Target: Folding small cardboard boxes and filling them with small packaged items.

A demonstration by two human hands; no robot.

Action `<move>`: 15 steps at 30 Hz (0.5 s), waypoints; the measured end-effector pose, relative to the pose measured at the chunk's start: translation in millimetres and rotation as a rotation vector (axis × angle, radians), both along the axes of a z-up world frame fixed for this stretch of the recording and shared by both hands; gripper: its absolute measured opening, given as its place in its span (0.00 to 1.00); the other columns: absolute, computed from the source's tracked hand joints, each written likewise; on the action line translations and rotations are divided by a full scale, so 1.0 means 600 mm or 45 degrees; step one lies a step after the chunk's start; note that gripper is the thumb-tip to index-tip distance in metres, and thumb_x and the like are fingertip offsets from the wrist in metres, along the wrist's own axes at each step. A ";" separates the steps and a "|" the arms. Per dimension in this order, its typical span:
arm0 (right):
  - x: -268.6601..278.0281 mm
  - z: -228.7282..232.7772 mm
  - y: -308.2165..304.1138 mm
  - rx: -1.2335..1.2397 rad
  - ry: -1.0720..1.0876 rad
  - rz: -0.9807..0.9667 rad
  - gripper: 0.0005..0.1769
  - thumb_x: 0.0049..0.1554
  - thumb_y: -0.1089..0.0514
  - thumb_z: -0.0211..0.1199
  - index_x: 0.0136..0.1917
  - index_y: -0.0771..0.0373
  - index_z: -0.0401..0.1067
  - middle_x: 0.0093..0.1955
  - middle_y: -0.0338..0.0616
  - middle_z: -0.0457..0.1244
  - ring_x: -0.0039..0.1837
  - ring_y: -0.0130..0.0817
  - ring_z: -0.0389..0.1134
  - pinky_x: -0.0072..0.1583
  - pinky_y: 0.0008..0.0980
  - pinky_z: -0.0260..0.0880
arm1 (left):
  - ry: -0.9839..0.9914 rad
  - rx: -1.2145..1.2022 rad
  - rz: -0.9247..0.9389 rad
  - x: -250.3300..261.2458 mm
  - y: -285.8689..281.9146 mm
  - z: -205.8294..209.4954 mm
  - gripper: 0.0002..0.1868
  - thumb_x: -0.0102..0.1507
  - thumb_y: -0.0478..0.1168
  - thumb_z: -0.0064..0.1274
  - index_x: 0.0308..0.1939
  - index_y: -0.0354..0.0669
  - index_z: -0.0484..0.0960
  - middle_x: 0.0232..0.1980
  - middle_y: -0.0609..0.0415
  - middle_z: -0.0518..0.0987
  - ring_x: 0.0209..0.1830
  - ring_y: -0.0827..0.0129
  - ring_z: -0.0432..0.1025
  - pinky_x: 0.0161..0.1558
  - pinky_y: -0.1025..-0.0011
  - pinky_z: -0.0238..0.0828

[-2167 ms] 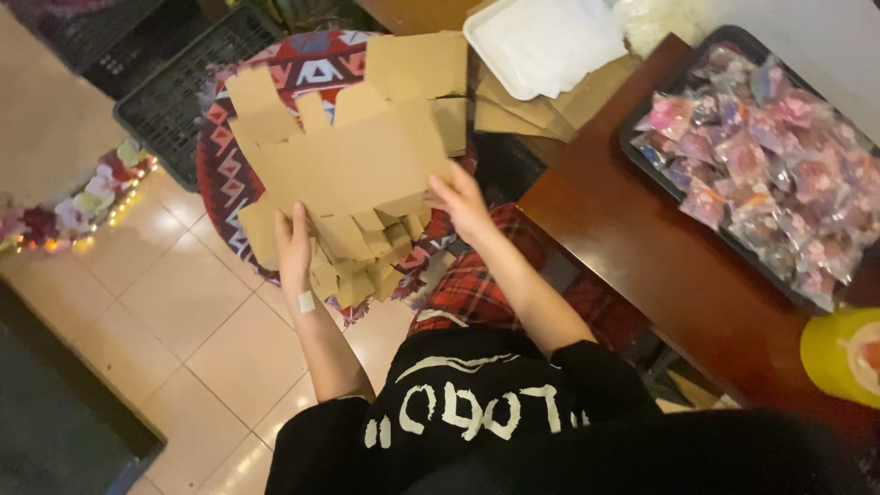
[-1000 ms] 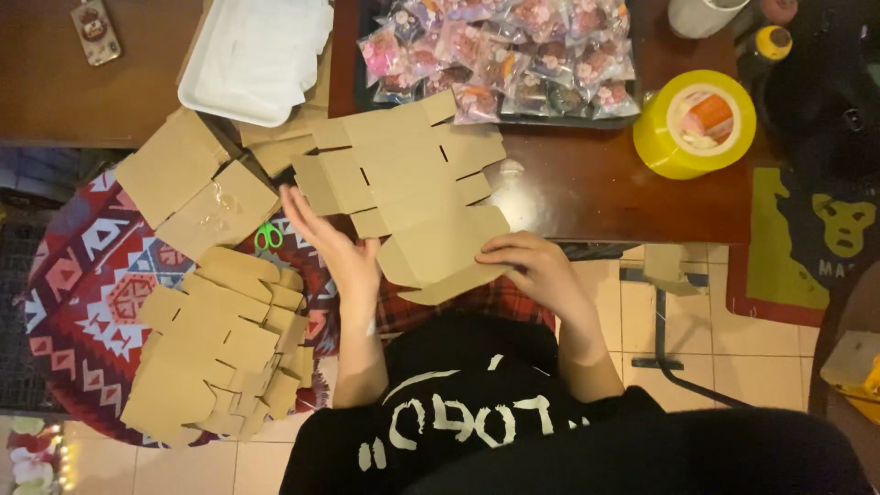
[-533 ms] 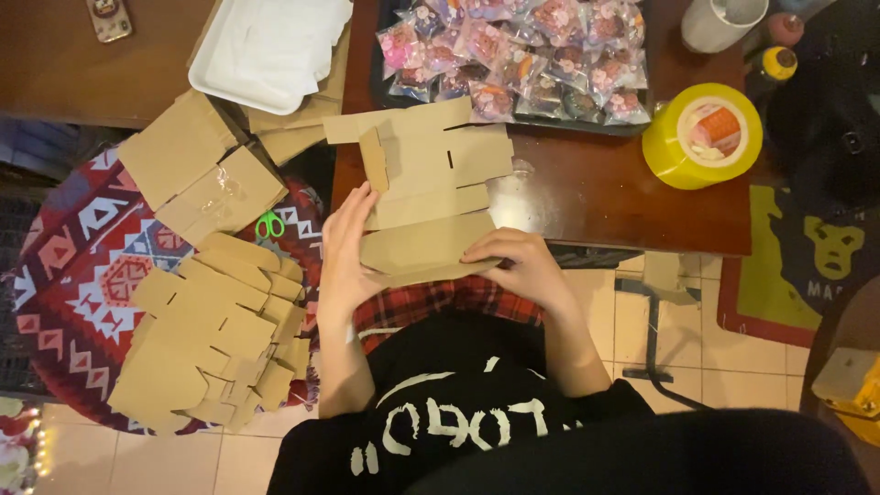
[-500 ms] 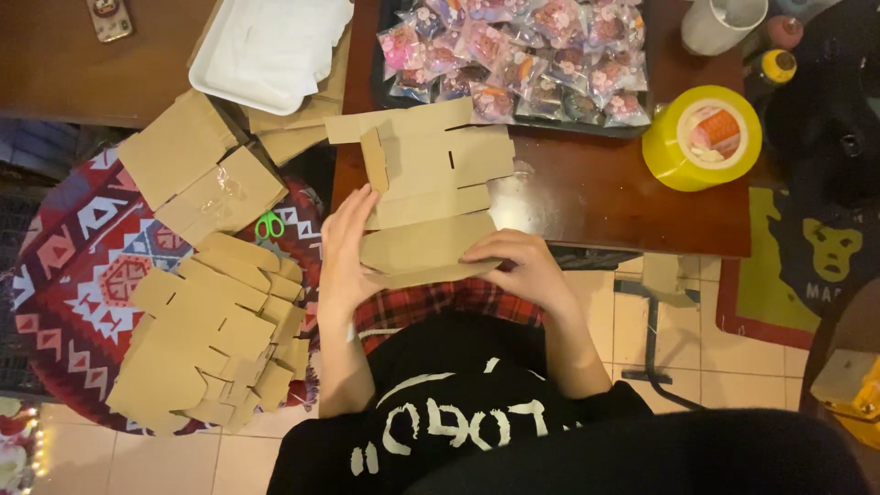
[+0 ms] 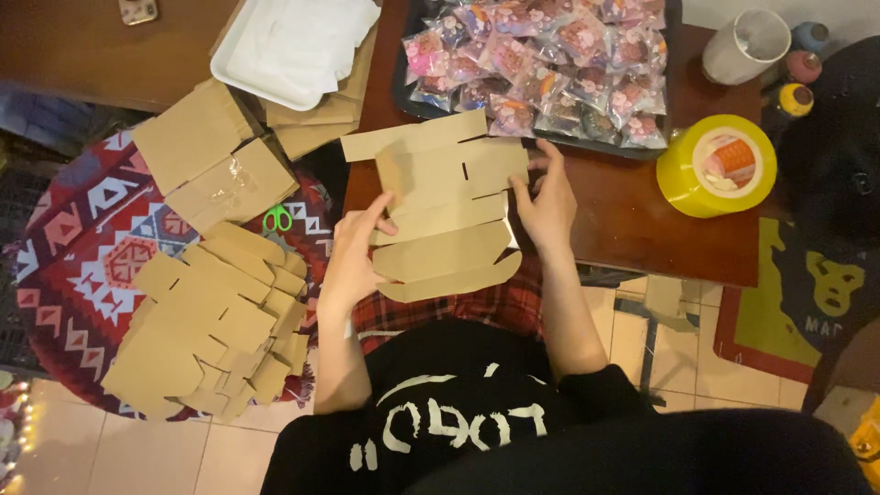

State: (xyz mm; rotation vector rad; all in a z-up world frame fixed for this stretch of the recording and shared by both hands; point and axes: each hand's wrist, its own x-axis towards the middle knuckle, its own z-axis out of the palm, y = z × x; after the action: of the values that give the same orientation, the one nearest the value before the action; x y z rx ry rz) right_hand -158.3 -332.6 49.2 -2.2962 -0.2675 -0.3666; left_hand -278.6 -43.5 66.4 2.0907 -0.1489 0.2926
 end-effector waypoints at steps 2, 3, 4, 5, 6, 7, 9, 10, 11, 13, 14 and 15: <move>0.002 -0.020 -0.007 0.088 0.017 -0.019 0.34 0.57 0.60 0.70 0.73 0.59 0.60 0.50 0.43 0.67 0.38 0.30 0.63 0.44 0.30 0.65 | -0.008 0.039 -0.038 0.000 0.001 0.005 0.63 0.32 0.39 0.75 0.73 0.47 0.67 0.48 0.54 0.78 0.55 0.54 0.68 0.65 0.58 0.59; 0.005 -0.029 -0.011 0.174 0.034 -0.044 0.35 0.57 0.60 0.69 0.74 0.59 0.60 0.47 0.40 0.67 0.36 0.28 0.60 0.43 0.29 0.64 | -0.016 0.077 -0.081 0.002 0.002 0.008 0.62 0.32 0.38 0.74 0.73 0.48 0.68 0.47 0.55 0.77 0.55 0.55 0.69 0.66 0.58 0.60; 0.004 -0.036 -0.018 0.178 0.038 -0.047 0.35 0.57 0.60 0.69 0.74 0.59 0.60 0.47 0.40 0.67 0.36 0.28 0.60 0.43 0.29 0.64 | -0.012 0.080 -0.084 -0.002 0.001 0.014 0.62 0.32 0.38 0.74 0.73 0.48 0.68 0.47 0.55 0.77 0.55 0.55 0.69 0.66 0.58 0.60; 0.003 -0.044 -0.024 0.238 0.055 -0.005 0.34 0.57 0.61 0.70 0.73 0.59 0.61 0.46 0.39 0.65 0.36 0.26 0.58 0.43 0.28 0.63 | 0.009 0.077 -0.068 -0.007 0.000 0.019 0.60 0.34 0.40 0.74 0.73 0.49 0.69 0.54 0.52 0.74 0.57 0.53 0.68 0.64 0.58 0.62; 0.001 -0.052 -0.032 0.296 0.072 0.036 0.33 0.56 0.62 0.71 0.71 0.60 0.63 0.44 0.38 0.64 0.37 0.25 0.56 0.42 0.27 0.62 | 0.029 0.072 -0.052 -0.011 -0.002 0.023 0.58 0.36 0.41 0.74 0.73 0.50 0.69 0.60 0.49 0.72 0.58 0.52 0.68 0.62 0.59 0.65; -0.003 -0.054 -0.034 0.297 0.076 0.032 0.33 0.56 0.62 0.71 0.71 0.60 0.63 0.44 0.38 0.64 0.37 0.25 0.56 0.42 0.27 0.62 | 0.034 0.072 -0.056 -0.013 -0.003 0.026 0.58 0.36 0.41 0.74 0.73 0.50 0.69 0.60 0.49 0.72 0.58 0.52 0.68 0.62 0.59 0.65; -0.001 -0.053 -0.038 0.372 0.135 0.099 0.28 0.55 0.63 0.70 0.67 0.61 0.66 0.44 0.37 0.61 0.38 0.23 0.56 0.42 0.26 0.60 | 0.054 0.081 -0.050 -0.010 -0.005 0.033 0.50 0.39 0.47 0.72 0.67 0.52 0.74 0.78 0.45 0.60 0.49 0.55 0.71 0.58 0.60 0.68; -0.002 -0.055 -0.038 0.369 0.138 0.100 0.28 0.55 0.63 0.70 0.67 0.61 0.66 0.44 0.37 0.61 0.38 0.23 0.56 0.42 0.26 0.60 | 0.057 0.078 -0.048 -0.011 -0.006 0.031 0.50 0.39 0.47 0.72 0.67 0.52 0.74 0.78 0.45 0.60 0.49 0.55 0.71 0.58 0.60 0.68; -0.004 -0.058 -0.038 0.436 0.091 0.202 0.25 0.57 0.64 0.69 0.67 0.61 0.67 0.46 0.38 0.62 0.44 0.24 0.58 0.48 0.27 0.61 | -0.058 0.138 -0.072 -0.011 -0.007 0.029 0.50 0.39 0.49 0.72 0.66 0.49 0.74 0.80 0.42 0.58 0.57 0.48 0.69 0.60 0.58 0.65; -0.009 -0.045 -0.029 0.504 0.047 0.308 0.22 0.60 0.66 0.67 0.66 0.62 0.69 0.48 0.39 0.63 0.49 0.24 0.61 0.53 0.27 0.63 | -0.171 0.200 -0.092 -0.006 -0.006 0.018 0.50 0.38 0.51 0.72 0.65 0.46 0.74 0.81 0.40 0.57 0.65 0.41 0.67 0.61 0.56 0.63; -0.015 -0.030 -0.021 0.527 0.025 0.428 0.20 0.60 0.65 0.66 0.65 0.62 0.69 0.54 0.41 0.63 0.56 0.27 0.64 0.58 0.28 0.65 | -0.100 0.194 -0.117 -0.001 -0.006 0.008 0.47 0.40 0.51 0.71 0.63 0.45 0.75 0.82 0.41 0.58 0.59 0.47 0.70 0.60 0.57 0.64; -0.021 -0.014 -0.013 0.551 0.005 0.548 0.19 0.60 0.63 0.66 0.64 0.62 0.69 0.60 0.44 0.62 0.62 0.30 0.66 0.64 0.29 0.67 | -0.029 0.187 -0.143 0.004 -0.005 -0.002 0.45 0.41 0.51 0.70 0.61 0.45 0.76 0.82 0.42 0.59 0.53 0.53 0.73 0.58 0.58 0.65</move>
State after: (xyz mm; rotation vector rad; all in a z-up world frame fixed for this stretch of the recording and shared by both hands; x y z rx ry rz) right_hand -171.0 -340.3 40.6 -1.7577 -0.6049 -0.1760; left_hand -276.4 -46.7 65.3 2.2149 -0.3081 0.2438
